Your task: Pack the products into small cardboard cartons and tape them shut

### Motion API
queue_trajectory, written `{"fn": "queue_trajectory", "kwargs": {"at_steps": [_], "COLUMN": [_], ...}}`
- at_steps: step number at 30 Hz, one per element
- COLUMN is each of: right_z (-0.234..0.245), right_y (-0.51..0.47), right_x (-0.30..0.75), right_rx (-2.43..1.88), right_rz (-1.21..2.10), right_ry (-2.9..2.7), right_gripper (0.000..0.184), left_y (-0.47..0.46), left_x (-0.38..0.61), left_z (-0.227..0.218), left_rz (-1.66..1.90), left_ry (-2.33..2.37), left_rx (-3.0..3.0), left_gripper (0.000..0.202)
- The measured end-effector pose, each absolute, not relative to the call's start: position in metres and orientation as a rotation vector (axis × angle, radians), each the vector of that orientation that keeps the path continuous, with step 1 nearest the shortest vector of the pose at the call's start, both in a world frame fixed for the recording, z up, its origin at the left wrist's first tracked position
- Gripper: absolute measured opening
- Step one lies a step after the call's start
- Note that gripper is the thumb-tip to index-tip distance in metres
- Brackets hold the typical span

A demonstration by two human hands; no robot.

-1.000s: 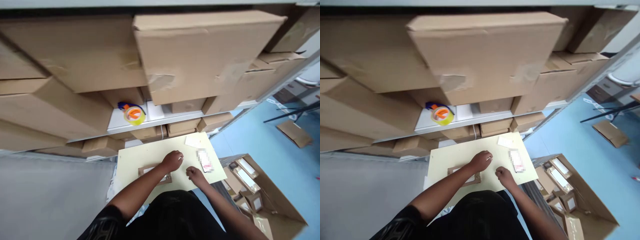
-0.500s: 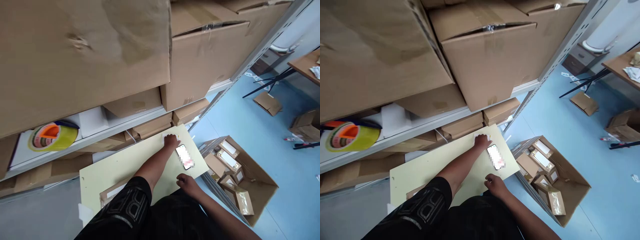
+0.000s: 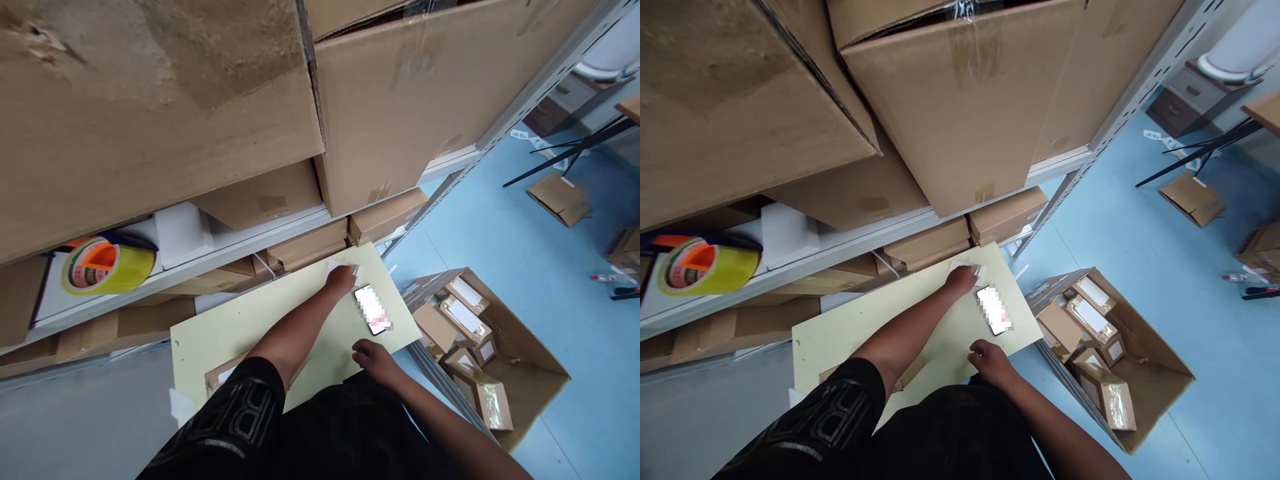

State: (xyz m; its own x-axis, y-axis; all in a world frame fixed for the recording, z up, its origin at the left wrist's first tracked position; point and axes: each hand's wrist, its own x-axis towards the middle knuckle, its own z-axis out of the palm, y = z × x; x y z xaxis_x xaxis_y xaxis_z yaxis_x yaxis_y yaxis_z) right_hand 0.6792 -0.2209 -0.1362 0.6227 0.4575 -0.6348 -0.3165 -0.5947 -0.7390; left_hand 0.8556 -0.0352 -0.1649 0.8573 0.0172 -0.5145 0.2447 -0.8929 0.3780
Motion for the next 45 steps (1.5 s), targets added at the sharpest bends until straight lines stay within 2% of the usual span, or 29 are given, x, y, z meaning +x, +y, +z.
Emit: {"fn": "queue_trajectory", "kwargs": {"at_steps": [7,11,13,17,21,26,30,39,45], "right_z": [-0.138,-0.128,-0.126,-0.137,-0.155,-0.175,-0.186,-0.193,-0.183], "right_y": [-0.217,-0.198,-0.183,-0.143,-0.107,-0.09,-0.086,-0.09,-0.093], "right_x": [0.691,0.727,0.754,0.808,0.843,0.854,0.853,0.851,0.851], "right_rx": [-1.954,-2.093,-2.212,-2.459,-2.609,-2.659,-2.698,-2.702,-2.685], "right_rz": [1.037,0.905,0.799,0.635,0.721,0.807,0.82,0.79,0.764], "right_ry": [-0.12,-0.234,-0.326,-0.526,-0.613,-0.642,-0.687,-0.755,-0.721], "right_gripper": [0.024,0.026,0.028,0.04,0.059,0.074,0.077,0.081,0.081], "left_y": [-0.007,0.04,0.063,0.09,0.087,0.084,0.089,0.084,0.092], "left_x": [0.834,0.811,0.802,0.796,0.8,0.812,0.824,0.785,0.743], "left_z": [-0.147,-0.135,-0.135,-0.146,-0.156,-0.152,-0.148,-0.156,-0.11], "left_rz": [-0.456,-0.214,-0.17,-0.141,-0.147,-0.138,-0.109,-0.256,-0.087], "left_ry": [0.195,0.38,0.504,0.717,0.782,0.751,0.796,1.262,1.208], "left_rx": [2.493,2.409,2.349,2.035,1.834,1.94,2.063,1.747,1.741], "left_gripper": [0.032,0.043,0.039,0.012,0.019,0.028,0.028,0.015,0.027]}}
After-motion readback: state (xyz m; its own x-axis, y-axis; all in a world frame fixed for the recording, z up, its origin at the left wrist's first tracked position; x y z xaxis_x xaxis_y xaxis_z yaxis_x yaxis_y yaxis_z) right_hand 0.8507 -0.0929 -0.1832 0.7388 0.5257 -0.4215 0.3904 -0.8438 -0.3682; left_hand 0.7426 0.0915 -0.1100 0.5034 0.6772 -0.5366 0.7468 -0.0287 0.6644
